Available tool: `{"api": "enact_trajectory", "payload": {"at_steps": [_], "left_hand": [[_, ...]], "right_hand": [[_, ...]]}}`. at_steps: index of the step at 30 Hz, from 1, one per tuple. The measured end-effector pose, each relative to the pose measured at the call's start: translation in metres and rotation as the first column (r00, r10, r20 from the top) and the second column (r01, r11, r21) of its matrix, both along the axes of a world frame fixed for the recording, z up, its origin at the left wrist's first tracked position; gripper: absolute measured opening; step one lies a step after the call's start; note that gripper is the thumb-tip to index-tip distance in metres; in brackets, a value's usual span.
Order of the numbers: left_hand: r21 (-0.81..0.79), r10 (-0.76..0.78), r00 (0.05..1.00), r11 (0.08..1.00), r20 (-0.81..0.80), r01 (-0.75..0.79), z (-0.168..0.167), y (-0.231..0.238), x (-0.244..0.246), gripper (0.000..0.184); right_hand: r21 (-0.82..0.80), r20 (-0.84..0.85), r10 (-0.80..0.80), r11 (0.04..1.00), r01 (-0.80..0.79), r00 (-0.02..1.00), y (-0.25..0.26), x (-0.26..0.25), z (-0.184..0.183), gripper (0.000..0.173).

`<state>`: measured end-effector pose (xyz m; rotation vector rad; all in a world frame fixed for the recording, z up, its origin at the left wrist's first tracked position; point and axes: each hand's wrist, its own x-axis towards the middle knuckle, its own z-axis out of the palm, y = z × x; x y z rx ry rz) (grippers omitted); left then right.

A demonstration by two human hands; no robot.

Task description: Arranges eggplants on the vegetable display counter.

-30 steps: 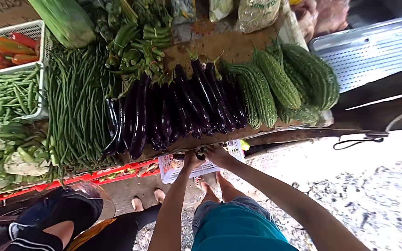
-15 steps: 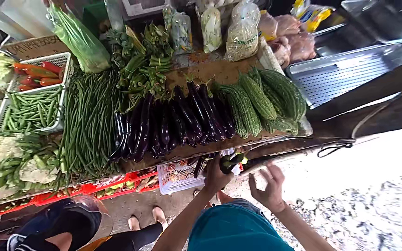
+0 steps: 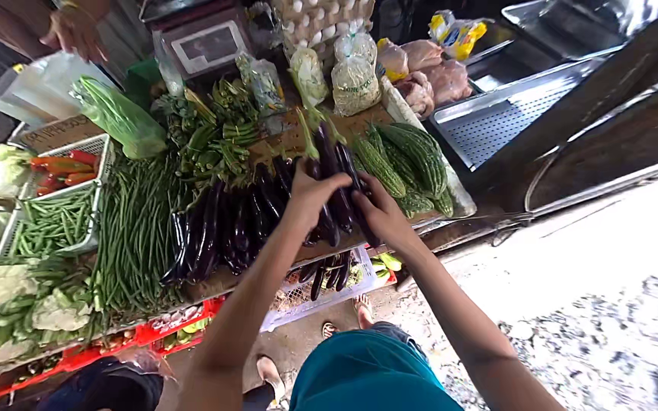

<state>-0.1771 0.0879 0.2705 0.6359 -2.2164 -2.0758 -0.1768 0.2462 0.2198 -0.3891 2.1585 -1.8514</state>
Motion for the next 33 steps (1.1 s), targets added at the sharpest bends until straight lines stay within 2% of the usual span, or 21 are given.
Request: {"api": "enact_trajectory", "payload": {"at_steps": [3, 6, 8, 10, 13, 16, 18, 20, 23, 25, 27, 29, 30, 31, 33], "left_hand": [[-0.151, 0.085, 0.988, 0.986, 0.132, -0.065, -0.007, -0.017, -0.023, 0.086], [-0.375, 0.035, 0.981, 0.926, 0.193, 0.041, -0.017, -0.029, -0.03, 0.09], [-0.468, -0.046, 0.976, 0.872, 0.211, 0.142, -0.02, -0.031, -0.03, 0.097], [-0.446, -0.079, 0.978, 0.881, 0.193, 0.159, -0.021, -0.03, -0.027, 0.092], [-0.378, -0.035, 0.995, 0.923, 0.097, 0.07, -0.013, -0.034, -0.03, 0.09], [-0.474, -0.007, 0.998, 0.88, 0.057, 0.034, -0.007, -0.037, -0.041, 0.1], [-0.617, -0.046, 0.998, 0.784, 0.05, 0.067, -0.01, -0.032, -0.044, 0.111], [-0.739, -0.125, 0.985, 0.651, 0.118, 0.172, -0.015, -0.029, -0.043, 0.094], [-0.823, -0.266, 0.905, 0.386, 0.333, 0.416, -0.017, -0.028, -0.035, 0.061], [-0.806, -0.335, 0.814, 0.206, 0.475, 0.555, -0.02, -0.028, -0.031, 0.057], [-0.812, -0.334, 0.791, 0.111, 0.513, 0.573, -0.019, -0.024, -0.026, 0.059], [-0.87, -0.345, 0.839, 0.112, 0.42, 0.481, -0.013, -0.024, -0.008, 0.062], [-0.904, -0.383, 0.871, 0.167, 0.308, 0.393, -0.009, -0.029, 0.006, 0.061], [-0.921, -0.431, 0.888, 0.257, 0.163, 0.294, -0.008, -0.034, 0.024, 0.058], [-0.887, -0.479, 0.863, 0.454, -0.161, 0.086, -0.023, -0.044, 0.067, 0.047]], "right_hand": [[0.005, 0.063, 0.077, 0.997, -0.077, 0.995, -0.021, -0.039, -0.005, 0.048], [0.169, 0.023, 0.167, 0.971, -0.169, 0.986, -0.04, -0.061, -0.016, 0.053], [0.203, 0.033, 0.153, 0.967, -0.156, 0.988, -0.046, -0.064, -0.024, 0.053], [0.206, 0.013, 0.136, 0.969, -0.135, 0.991, -0.046, -0.063, -0.032, 0.056], [0.344, -0.153, 0.148, 0.935, -0.088, 0.977, -0.044, -0.054, -0.035, 0.062], [0.407, -0.333, 0.115, 0.913, 0.032, 0.936, -0.046, -0.035, -0.038, 0.056], [0.337, -0.516, 0.029, 0.926, 0.171, 0.856, -0.05, -0.029, -0.041, 0.041], [0.257, -0.63, -0.059, 0.925, 0.28, 0.774, -0.049, -0.023, -0.041, 0.033], [0.285, -0.522, -0.029, 0.936, 0.206, 0.853, -0.044, -0.012, -0.043, 0.044], [0.275, -0.502, 0.014, 0.951, 0.144, 0.865, -0.043, -0.014, -0.053, 0.046], [0.257, -0.493, 0.052, 0.962, 0.088, 0.869, -0.034, -0.014, -0.05, 0.044], [0.205, -0.558, 0.024, 0.973, 0.109, 0.829, -0.017, -0.002, -0.039, 0.037], [0.177, -0.616, 0.013, 0.977, 0.122, 0.787, -0.006, 0.006, -0.037, 0.033], [0.132, -0.672, -0.007, 0.983, 0.129, 0.741, 0.005, 0.015, -0.04, 0.029], [0.04, -0.751, -0.035, 0.994, 0.099, 0.659, 0.022, 0.032, -0.063, 0.024]]}}
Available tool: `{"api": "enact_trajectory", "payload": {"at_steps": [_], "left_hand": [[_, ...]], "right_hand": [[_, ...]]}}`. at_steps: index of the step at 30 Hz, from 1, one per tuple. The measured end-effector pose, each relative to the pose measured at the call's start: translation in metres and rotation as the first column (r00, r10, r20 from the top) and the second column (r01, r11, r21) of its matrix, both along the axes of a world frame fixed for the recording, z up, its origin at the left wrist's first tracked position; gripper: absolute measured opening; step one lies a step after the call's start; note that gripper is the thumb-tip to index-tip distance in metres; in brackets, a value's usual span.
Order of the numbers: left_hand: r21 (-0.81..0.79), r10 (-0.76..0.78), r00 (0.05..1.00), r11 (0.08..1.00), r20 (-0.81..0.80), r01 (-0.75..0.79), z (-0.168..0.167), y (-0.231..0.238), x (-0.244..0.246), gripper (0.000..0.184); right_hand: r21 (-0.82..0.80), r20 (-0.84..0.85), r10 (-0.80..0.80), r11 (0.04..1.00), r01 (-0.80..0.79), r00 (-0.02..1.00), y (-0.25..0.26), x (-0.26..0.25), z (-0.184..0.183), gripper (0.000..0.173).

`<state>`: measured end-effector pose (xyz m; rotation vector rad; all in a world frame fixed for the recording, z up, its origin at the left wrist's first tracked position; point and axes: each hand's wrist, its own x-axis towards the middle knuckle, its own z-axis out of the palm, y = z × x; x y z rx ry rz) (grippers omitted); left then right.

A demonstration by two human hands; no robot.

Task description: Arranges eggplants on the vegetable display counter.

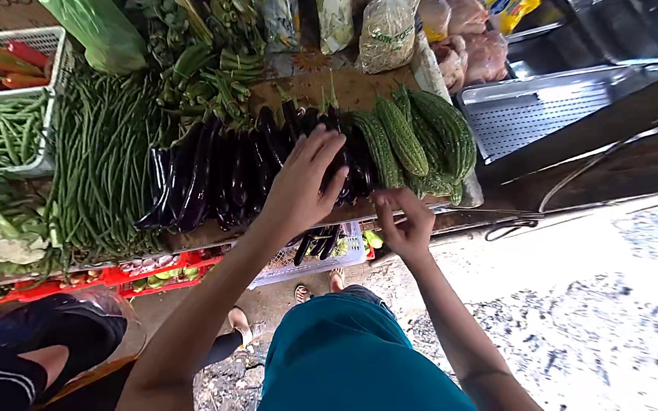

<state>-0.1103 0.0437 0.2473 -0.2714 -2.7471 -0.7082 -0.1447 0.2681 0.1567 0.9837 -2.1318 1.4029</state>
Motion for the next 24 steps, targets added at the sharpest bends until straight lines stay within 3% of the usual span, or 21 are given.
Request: {"api": "enact_trajectory", "payload": {"at_steps": [2, 4, 5, 6, 7, 8, 10, 13, 16, 20, 22, 24], "left_hand": [[0.031, -0.035, 0.962, 0.999, -0.272, 0.045, -0.047, -0.005, 0.05, 0.034], [-0.166, -0.139, 0.909, 0.983, -0.393, 0.078, -0.116, -0.013, 0.097, 0.022], [-0.249, -0.194, 0.928, 0.962, -0.318, 0.115, -0.15, -0.019, 0.116, 0.022], [-0.256, -0.201, 0.967, 0.954, -0.155, 0.157, -0.183, -0.026, 0.128, 0.024], [-0.161, -0.154, 0.986, 0.973, 0.071, 0.164, -0.213, -0.032, 0.133, 0.028], [-0.042, -0.081, 0.96, 0.995, 0.267, 0.095, -0.244, -0.038, 0.132, 0.031], [0.038, 0.096, 0.858, 0.99, 0.504, -0.133, -0.296, -0.05, 0.116, 0.038], [-0.062, 0.313, 0.677, 0.928, 0.666, -0.367, -0.331, -0.058, 0.087, 0.047], [-0.123, 0.359, 0.525, 0.894, 0.772, -0.431, -0.35, -0.066, 0.067, 0.053], [-0.149, 0.397, 0.513, 0.877, 0.761, -0.457, -0.379, -0.057, 0.066, 0.049], [-0.146, 0.393, 0.474, 0.867, 0.788, -0.476, -0.383, -0.05, 0.064, 0.048], [-0.163, 0.399, 0.493, 0.876, 0.773, -0.453, -0.384, -0.049, 0.062, 0.046]], "right_hand": [[0.008, -0.009, 0.094, 0.996, -0.094, 0.996, 0.007, 0.019, -0.04, 0.031], [0.197, 0.172, 0.177, 0.958, -0.21, 0.969, 0.003, 0.038, -0.085, 0.038], [0.325, 0.372, 0.175, 0.895, -0.305, 0.911, -0.003, 0.045, -0.104, 0.039], [0.378, 0.615, 0.135, 0.814, -0.442, 0.777, -0.012, 0.046, -0.124, 0.04], [0.342, 0.784, 0.079, 0.773, -0.535, 0.616, -0.023, 0.046, -0.146, 0.038], [0.302, 0.878, 0.001, 0.775, -0.556, 0.479, -0.033, 0.046, -0.166, 0.037], [0.284, 0.937, -0.125, 0.818, -0.5, 0.328, -0.054, 0.047, -0.188, 0.035], [0.356, 0.912, -0.174, 0.782, -0.511, 0.371, -0.077, 0.049, -0.184, 0.034], [0.463, 0.856, -0.176, 0.679, -0.569, 0.487, -0.087, 0.054, -0.183, 0.039], [0.492, 0.859, -0.173, 0.538, -0.685, 0.482, -0.08, 0.069, -0.197, 0.046], [0.494, 0.852, -0.15, 0.546, -0.676, 0.502, -0.072, 0.081, -0.194, 0.044], [0.477, 0.843, -0.124, 0.624, -0.619, 0.524, -0.062, 0.091, -0.188, 0.04]]}}
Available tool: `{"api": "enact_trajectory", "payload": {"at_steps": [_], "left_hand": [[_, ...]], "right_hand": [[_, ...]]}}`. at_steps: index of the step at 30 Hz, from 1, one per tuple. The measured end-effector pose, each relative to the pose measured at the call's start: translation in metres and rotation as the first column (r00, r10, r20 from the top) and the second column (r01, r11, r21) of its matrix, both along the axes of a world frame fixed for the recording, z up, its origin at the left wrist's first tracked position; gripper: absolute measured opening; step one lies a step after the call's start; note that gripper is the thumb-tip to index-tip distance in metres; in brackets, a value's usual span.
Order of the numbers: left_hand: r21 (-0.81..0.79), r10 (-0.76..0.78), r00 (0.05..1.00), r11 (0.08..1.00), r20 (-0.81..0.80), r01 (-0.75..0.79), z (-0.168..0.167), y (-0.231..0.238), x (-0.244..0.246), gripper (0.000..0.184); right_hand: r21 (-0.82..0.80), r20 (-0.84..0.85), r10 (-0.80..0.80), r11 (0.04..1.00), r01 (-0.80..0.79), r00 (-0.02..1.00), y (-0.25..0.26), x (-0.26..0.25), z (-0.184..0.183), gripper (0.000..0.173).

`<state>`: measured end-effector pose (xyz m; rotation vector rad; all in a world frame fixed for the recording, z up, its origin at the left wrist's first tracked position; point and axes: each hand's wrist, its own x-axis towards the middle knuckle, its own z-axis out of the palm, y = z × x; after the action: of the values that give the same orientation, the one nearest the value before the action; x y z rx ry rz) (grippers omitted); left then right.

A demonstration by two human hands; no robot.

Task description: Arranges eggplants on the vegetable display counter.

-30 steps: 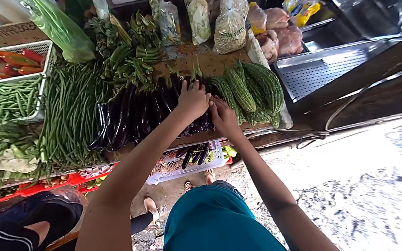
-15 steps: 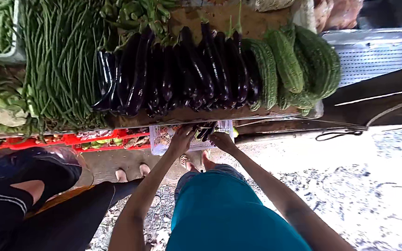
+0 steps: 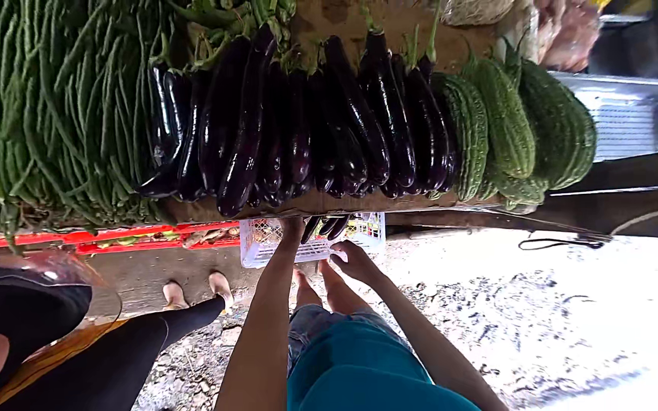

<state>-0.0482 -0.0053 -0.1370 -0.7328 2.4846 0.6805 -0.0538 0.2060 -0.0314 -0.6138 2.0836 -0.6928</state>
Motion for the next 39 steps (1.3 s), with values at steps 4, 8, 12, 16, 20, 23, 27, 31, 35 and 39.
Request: {"api": "enact_trajectory", "payload": {"at_steps": [4, 8, 12, 16, 20, 23, 27, 31, 35, 39], "left_hand": [[0.035, -0.126, 0.992, 0.992, 0.026, 0.125, -0.006, -0.002, -0.003, 0.042], [0.129, -0.06, 0.996, 0.99, 0.072, 0.051, 0.002, 0.009, -0.022, 0.047], [0.092, -0.06, 0.991, 0.995, 0.123, 0.049, 0.016, 0.025, -0.028, 0.047], [0.042, -0.016, 0.983, 0.999, 0.182, 0.008, 0.03, 0.037, -0.038, 0.06], [0.089, 0.035, 0.984, 0.995, 0.172, -0.051, 0.01, 0.026, -0.046, 0.085], [0.187, -0.025, 0.989, 0.982, 0.147, -0.003, 0.003, 0.011, -0.049, 0.079], [0.222, -0.193, 0.957, 0.964, 0.218, 0.144, 0.024, -0.001, -0.049, 0.067], [0.178, -0.328, 0.898, 0.942, 0.295, 0.285, 0.081, -0.002, -0.05, 0.058], [0.066, -0.208, 0.926, 0.978, 0.314, 0.197, 0.156, -0.013, -0.023, 0.079], [0.068, -0.036, 0.941, 0.998, 0.336, 0.014, 0.186, -0.026, 0.036, 0.087]], "right_hand": [[-0.085, 0.101, -0.149, 0.984, 0.158, 0.984, 0.019, 0.005, 0.009, 0.037], [-0.1, 0.096, -0.191, 0.975, 0.2, 0.977, 0.017, 0.008, 0.007, 0.035], [-0.093, 0.045, -0.14, 0.985, 0.143, 0.989, 0.014, 0.012, 0.001, 0.037], [-0.103, 0.017, -0.121, 0.987, 0.122, 0.993, 0.017, 0.012, -0.007, 0.035], [-0.127, 0.026, -0.115, 0.985, 0.117, 0.993, 0.018, 0.012, -0.007, 0.034], [-0.114, 0.024, -0.101, 0.988, 0.103, 0.995, 0.017, 0.011, -0.006, 0.032], [-0.138, 0.044, -0.073, 0.987, 0.079, 0.996, 0.019, 0.01, -0.004, 0.032], [-0.166, 0.039, -0.081, 0.982, 0.087, 0.996, 0.016, 0.0, -0.002, 0.034], [-0.128, 0.142, -0.247, 0.956, 0.265, 0.959, 0.001, -0.011, 0.013, 0.039], [-0.041, 0.364, -0.34, 0.924, 0.38, 0.867, -0.012, -0.016, 0.017, 0.04]]}}
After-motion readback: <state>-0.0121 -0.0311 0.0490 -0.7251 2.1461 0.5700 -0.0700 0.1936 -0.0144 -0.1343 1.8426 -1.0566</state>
